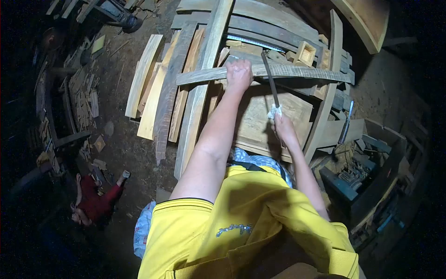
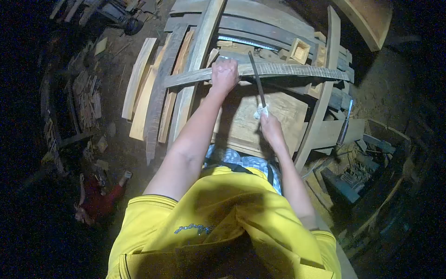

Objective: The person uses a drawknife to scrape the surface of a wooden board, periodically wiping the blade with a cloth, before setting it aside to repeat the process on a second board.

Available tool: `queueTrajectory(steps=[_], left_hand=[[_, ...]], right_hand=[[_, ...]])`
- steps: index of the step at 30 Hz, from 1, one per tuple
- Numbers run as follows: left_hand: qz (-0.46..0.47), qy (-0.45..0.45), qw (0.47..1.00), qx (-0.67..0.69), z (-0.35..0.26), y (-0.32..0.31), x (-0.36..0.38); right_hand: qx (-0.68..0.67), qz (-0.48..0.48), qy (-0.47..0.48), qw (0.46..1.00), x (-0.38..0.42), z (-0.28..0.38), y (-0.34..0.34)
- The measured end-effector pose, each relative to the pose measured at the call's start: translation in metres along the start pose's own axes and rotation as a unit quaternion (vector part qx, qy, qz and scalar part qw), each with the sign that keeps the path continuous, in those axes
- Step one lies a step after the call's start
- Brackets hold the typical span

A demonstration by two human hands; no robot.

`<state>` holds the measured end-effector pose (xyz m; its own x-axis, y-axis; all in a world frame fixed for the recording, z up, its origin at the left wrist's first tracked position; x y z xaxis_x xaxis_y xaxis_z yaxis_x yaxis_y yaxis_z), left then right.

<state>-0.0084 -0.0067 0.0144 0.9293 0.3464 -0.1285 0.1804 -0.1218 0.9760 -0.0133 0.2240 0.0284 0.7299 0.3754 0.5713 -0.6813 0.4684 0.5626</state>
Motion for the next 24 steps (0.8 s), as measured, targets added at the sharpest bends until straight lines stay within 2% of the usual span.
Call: queueTrajectory(steps=[3, 5, 7, 10, 11, 12, 15, 16, 17, 18, 19, 22, 24], left_hand=[[-0.019, -0.018, 1.0, -0.007, -0.001, -0.003, -0.001], [-0.016, -0.018, 1.0, -0.008, -0.002, 0.0, -0.001], [-0.013, -0.013, 1.0, -0.006, -0.002, -0.004, -0.001], [-0.022, -0.009, 1.0, -0.004, -0.003, 0.001, -0.003], [-0.027, -0.013, 0.999, -0.011, -0.002, 0.003, -0.002], [-0.024, -0.007, 1.0, -0.009, -0.001, 0.002, -0.001], [-0.064, -0.037, 0.997, -0.003, -0.002, -0.001, 0.003], [-0.035, -0.024, 0.999, -0.003, -0.002, -0.001, 0.001], [-0.006, -0.011, 1.0, -0.004, -0.002, -0.002, -0.001], [-0.008, -0.015, 1.0, -0.005, 0.0, -0.006, -0.002], [-0.008, -0.02, 1.0, -0.008, -0.001, -0.004, -0.003], [0.0, -0.009, 1.0, -0.004, -0.004, 0.0, -0.003], [-0.002, -0.005, 1.0, -0.02, -0.004, 0.003, -0.002]], right_hand=[[0.067, 0.003, 0.023, 0.998, -0.031, 0.02, -0.002], [0.019, 0.014, 0.034, 0.999, -0.067, 0.049, -0.005], [0.053, -0.007, 0.051, 0.997, -0.08, 0.062, -0.006], [0.045, 0.001, 0.017, 0.999, -0.027, 0.056, 0.009], [0.095, 0.002, -0.01, 0.995, -0.021, 0.027, 0.005], [0.056, 0.003, -0.021, 0.998, -0.004, 0.013, 0.005], [0.037, 0.034, -0.055, 0.997, -0.011, 0.003, 0.0], [0.053, 0.027, -0.02, 0.998, -0.025, 0.024, 0.002], [0.056, -0.004, 0.062, 0.997, -0.051, 0.032, -0.002], [0.016, -0.025, 0.117, 0.993, -0.071, 0.051, -0.005], [0.056, 0.005, 0.031, 0.998, -0.085, 0.058, -0.005], [0.045, -0.01, 0.05, 0.998, -0.077, 0.035, -0.008], [0.072, -0.007, 0.046, 0.996, -0.043, 0.004, -0.006]])
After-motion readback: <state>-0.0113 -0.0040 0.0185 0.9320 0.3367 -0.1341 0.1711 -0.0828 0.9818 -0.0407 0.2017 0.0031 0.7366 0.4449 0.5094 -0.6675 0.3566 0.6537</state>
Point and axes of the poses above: each hand's wrist, its own x-axis away from the middle knuckle, its own y-axis out of the back of the hand, z = x × y, the point moved 1 cm from there along -x, towards the middle knuckle, and after that the axes turned 12 degrees about -y, right-handed, at the moved point
